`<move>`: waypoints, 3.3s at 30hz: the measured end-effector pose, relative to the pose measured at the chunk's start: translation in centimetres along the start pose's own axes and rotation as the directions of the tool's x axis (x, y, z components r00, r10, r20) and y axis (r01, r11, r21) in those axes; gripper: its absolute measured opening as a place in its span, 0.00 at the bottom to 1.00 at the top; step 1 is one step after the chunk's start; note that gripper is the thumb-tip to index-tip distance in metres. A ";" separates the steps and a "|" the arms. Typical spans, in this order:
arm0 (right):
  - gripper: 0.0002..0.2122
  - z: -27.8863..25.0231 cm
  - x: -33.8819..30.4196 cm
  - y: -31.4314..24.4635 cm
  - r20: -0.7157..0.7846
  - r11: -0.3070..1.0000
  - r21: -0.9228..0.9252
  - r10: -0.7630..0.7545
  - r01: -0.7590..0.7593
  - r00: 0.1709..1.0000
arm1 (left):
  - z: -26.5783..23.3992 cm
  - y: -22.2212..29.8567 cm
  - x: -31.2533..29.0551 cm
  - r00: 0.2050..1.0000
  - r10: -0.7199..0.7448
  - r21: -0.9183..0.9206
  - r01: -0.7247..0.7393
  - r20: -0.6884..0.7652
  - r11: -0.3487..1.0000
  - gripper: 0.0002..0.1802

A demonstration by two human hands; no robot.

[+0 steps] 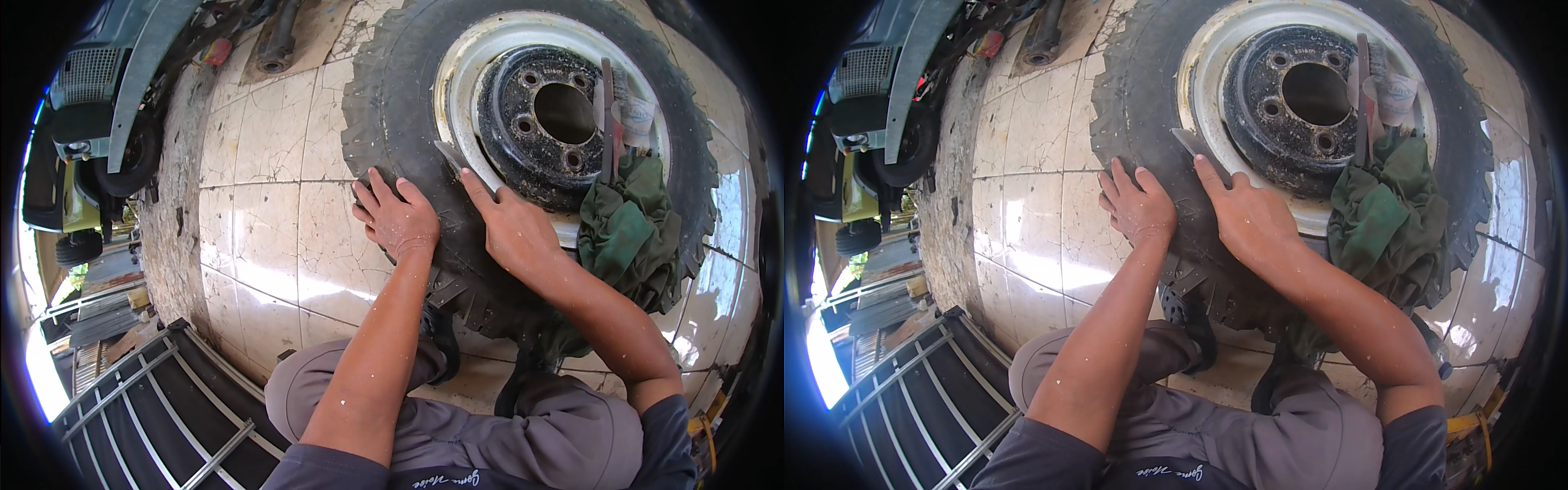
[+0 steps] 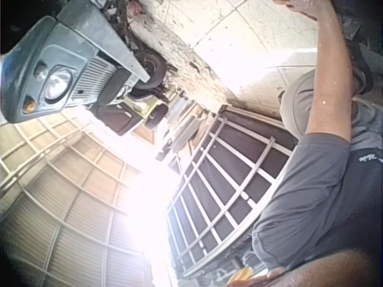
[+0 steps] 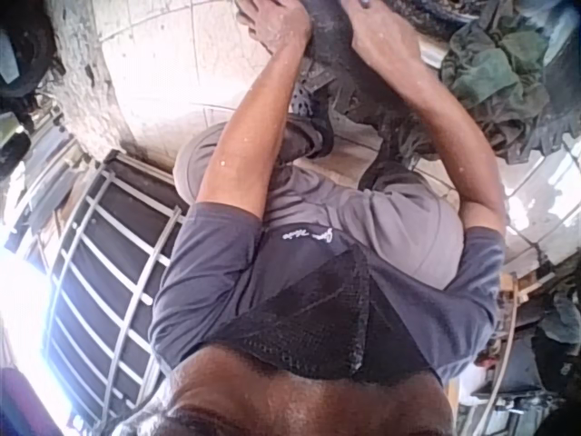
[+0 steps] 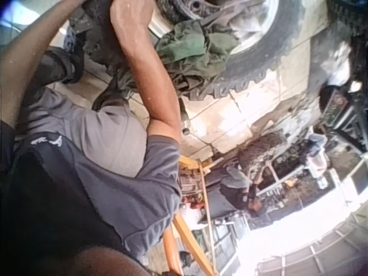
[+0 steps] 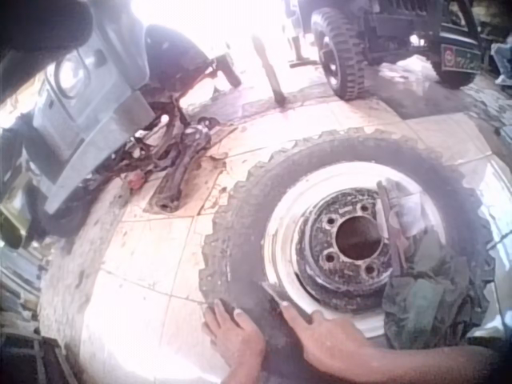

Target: The person sits on the floor and uses a scraper tool to clean the rim of a large vehicle tire. They repeatedly scrape along the inner edge of the tire bead to remove dirt and debris.

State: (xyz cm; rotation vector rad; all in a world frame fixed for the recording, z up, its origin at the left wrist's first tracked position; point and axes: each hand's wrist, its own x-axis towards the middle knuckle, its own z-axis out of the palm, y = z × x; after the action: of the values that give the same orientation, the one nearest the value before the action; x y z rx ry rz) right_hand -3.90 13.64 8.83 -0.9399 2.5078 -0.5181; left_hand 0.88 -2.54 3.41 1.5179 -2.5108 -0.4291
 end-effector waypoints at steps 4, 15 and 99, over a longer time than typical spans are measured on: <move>0.32 0.1 0.2 0.1 -0.002 1.000 -0.024 0.003 -0.003 1.000 | 0.1 0.1 -0.1 1.000 -0.006 0.000 0.006 0.006 1.000 0.34; 0.29 -0.4 -0.3 0.1 -0.030 0.999 -0.047 -0.017 0.016 0.999 | -0.1 0.0 0.0 1.000 -0.013 -0.004 0.013 0.010 1.000 0.34; 0.28 0.8 0.2 2.1 -0.226 0.942 0.306 -0.067 0.136 0.972 | -0.1 0.0 0.0 1.000 0.003 -0.014 -0.002 0.015 1.000 0.34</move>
State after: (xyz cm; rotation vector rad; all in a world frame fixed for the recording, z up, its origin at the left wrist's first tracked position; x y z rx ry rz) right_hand -4.73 14.83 7.07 -0.9302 2.4583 -1.0756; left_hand 0.91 -2.54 3.53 1.5117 -2.5150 -0.4585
